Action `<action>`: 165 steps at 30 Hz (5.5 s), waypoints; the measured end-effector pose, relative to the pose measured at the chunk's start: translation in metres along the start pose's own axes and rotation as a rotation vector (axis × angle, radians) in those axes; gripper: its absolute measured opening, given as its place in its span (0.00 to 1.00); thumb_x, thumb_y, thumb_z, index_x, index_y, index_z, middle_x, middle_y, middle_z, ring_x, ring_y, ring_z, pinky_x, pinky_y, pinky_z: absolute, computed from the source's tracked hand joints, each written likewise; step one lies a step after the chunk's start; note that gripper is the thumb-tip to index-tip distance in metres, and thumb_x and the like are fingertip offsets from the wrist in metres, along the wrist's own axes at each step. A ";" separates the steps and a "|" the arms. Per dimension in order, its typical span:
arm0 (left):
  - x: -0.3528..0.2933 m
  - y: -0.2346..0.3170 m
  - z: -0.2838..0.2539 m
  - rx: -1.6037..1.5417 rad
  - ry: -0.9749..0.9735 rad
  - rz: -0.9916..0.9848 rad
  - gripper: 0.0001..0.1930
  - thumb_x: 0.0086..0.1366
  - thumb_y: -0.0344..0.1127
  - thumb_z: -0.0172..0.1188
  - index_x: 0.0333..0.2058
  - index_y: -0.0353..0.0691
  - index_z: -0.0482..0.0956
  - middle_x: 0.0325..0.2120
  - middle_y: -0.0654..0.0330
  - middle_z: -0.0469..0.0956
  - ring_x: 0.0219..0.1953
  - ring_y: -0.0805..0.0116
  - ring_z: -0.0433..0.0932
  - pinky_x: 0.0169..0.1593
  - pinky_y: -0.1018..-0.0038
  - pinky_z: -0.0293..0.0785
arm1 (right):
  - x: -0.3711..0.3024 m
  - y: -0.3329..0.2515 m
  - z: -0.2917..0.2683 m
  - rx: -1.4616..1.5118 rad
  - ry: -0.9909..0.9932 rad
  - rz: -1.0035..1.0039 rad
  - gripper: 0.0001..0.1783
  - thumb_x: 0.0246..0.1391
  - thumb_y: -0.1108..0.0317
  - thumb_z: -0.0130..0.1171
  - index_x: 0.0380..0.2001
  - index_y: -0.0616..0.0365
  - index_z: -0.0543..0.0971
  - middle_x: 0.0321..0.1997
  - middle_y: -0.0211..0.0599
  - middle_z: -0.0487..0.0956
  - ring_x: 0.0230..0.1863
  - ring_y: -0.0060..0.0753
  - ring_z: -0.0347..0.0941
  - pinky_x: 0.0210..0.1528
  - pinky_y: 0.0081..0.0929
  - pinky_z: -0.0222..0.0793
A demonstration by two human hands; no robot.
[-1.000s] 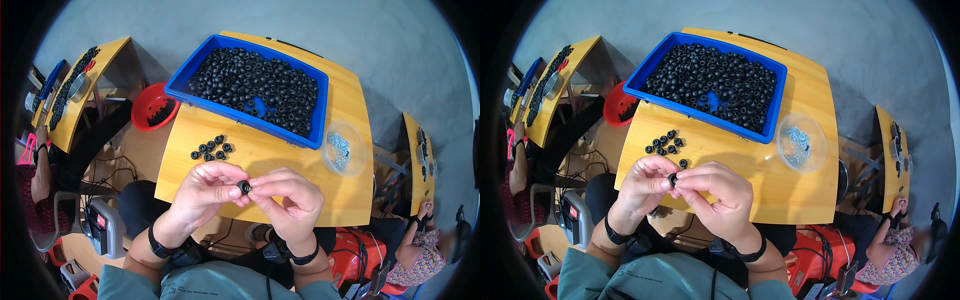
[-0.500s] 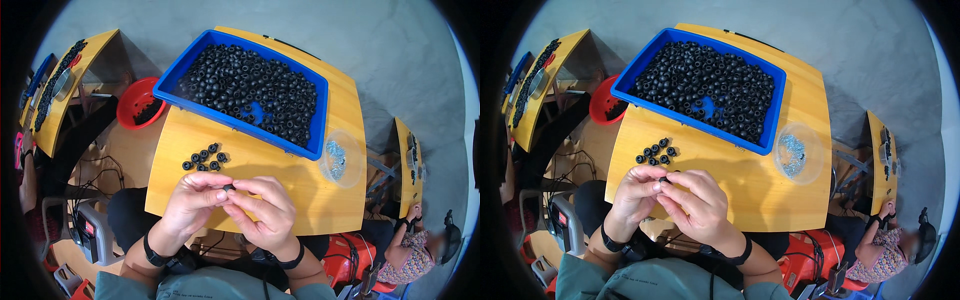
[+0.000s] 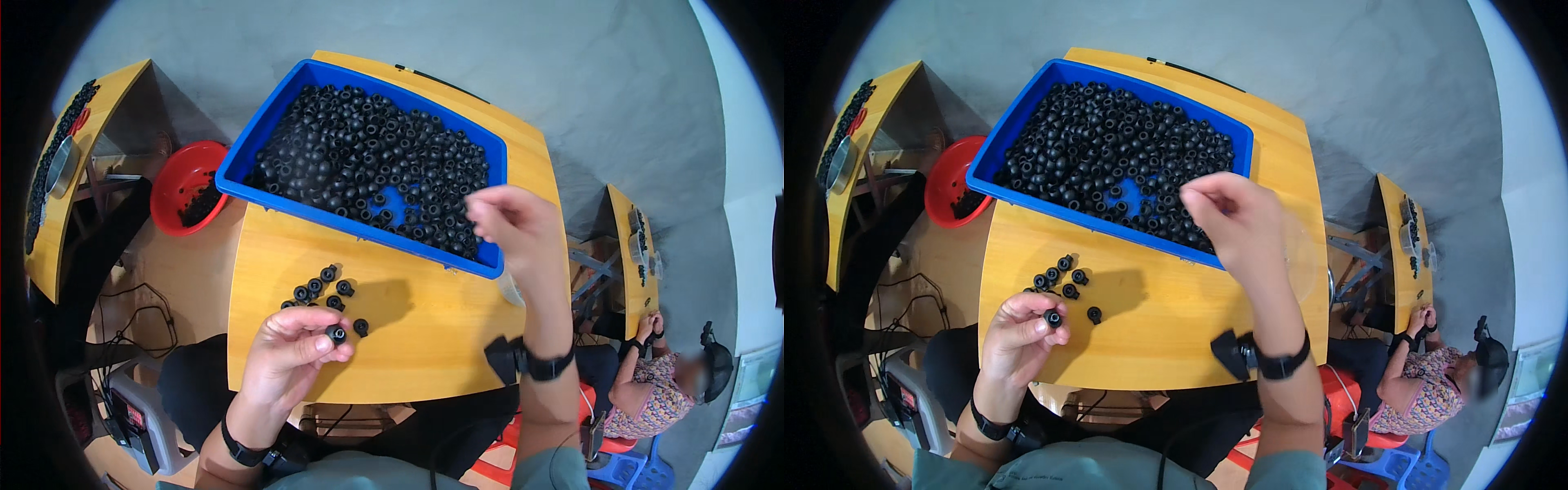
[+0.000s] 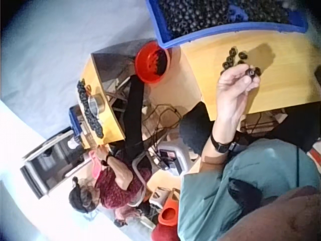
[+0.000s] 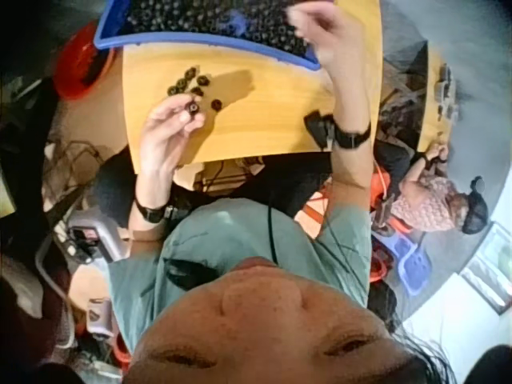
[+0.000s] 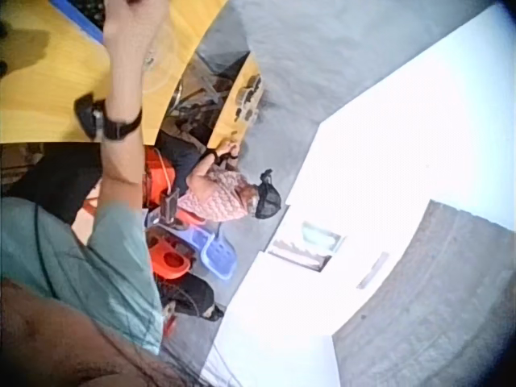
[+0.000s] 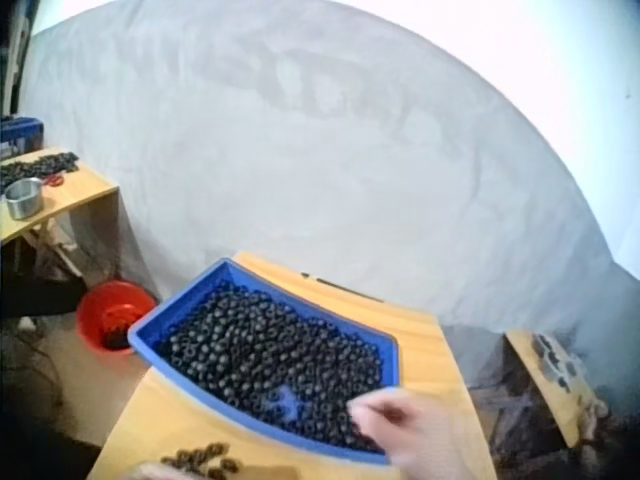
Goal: Assembling small plastic components by inserting a pin into a black plug.
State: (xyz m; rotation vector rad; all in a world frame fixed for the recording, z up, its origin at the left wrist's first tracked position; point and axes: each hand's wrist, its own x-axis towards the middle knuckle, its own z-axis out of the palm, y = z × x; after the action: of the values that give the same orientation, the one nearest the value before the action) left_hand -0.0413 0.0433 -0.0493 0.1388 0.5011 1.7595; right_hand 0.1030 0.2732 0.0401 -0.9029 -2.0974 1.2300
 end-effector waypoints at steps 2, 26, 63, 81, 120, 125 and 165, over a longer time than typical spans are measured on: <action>-0.001 0.005 0.001 -0.010 -0.005 0.010 0.13 0.53 0.20 0.59 0.39 0.34 0.78 0.36 0.50 0.78 0.34 0.62 0.80 0.40 0.71 0.78 | 0.033 0.025 0.015 -0.261 -0.119 0.005 0.07 0.42 0.69 0.63 0.23 0.63 0.80 0.20 0.38 0.78 0.23 0.25 0.73 0.29 0.22 0.68; -0.008 0.012 -0.004 -0.087 -0.095 -0.031 0.13 0.55 0.20 0.57 0.41 0.30 0.76 0.38 0.46 0.77 0.36 0.58 0.80 0.42 0.71 0.79 | -0.027 -0.011 0.055 0.292 -0.222 0.039 0.08 0.40 0.77 0.67 0.22 0.62 0.75 0.24 0.28 0.77 0.24 0.15 0.72 0.27 0.14 0.68; -0.024 0.006 0.016 0.532 -0.136 0.393 0.10 0.51 0.15 0.59 0.34 0.29 0.78 0.34 0.51 0.78 0.38 0.67 0.78 0.43 0.76 0.75 | -0.107 -0.037 0.080 0.167 -0.294 -0.137 0.10 0.39 0.76 0.67 0.29 0.62 0.78 0.26 0.38 0.78 0.26 0.26 0.76 0.28 0.18 0.71; -0.019 0.022 0.012 0.301 -0.314 -0.269 0.26 0.51 0.15 0.59 0.48 0.37 0.61 0.31 0.54 0.78 0.35 0.72 0.78 0.38 0.80 0.74 | -0.092 -0.038 0.069 0.112 -0.874 0.088 0.20 0.37 0.69 0.70 0.38 0.57 0.80 0.19 0.31 0.77 0.22 0.22 0.75 0.27 0.18 0.69; -0.025 0.031 0.013 1.082 -0.184 0.550 0.28 0.52 0.44 0.66 0.48 0.33 0.70 0.41 0.55 0.76 0.42 0.67 0.75 0.44 0.71 0.71 | -0.128 0.004 0.102 0.089 -0.476 -0.061 0.16 0.41 0.70 0.66 0.36 0.60 0.77 0.27 0.38 0.78 0.27 0.31 0.76 0.32 0.24 0.72; -0.016 0.032 0.004 1.034 0.303 0.501 0.12 0.57 0.27 0.58 0.41 0.32 0.73 0.28 0.62 0.73 0.28 0.81 0.70 0.33 0.83 0.66 | -0.124 0.023 0.113 -0.214 -0.320 -0.026 0.16 0.44 0.72 0.64 0.39 0.60 0.77 0.21 0.35 0.75 0.21 0.25 0.72 0.26 0.21 0.69; 0.209 -0.021 0.075 2.583 -0.057 0.246 0.08 0.44 0.30 0.66 0.25 0.37 0.81 0.27 0.49 0.79 0.33 0.53 0.78 0.40 0.65 0.75 | -0.078 0.094 0.026 -0.561 0.103 -0.154 0.03 0.41 0.75 0.59 0.21 0.61 0.75 0.24 0.45 0.77 0.29 0.48 0.74 0.31 0.40 0.70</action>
State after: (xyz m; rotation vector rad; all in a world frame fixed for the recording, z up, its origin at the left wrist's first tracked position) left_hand -0.0484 0.2653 -0.0262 1.9428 2.3569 0.1579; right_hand 0.1584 0.2332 -0.0638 -0.9838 -2.4154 0.5037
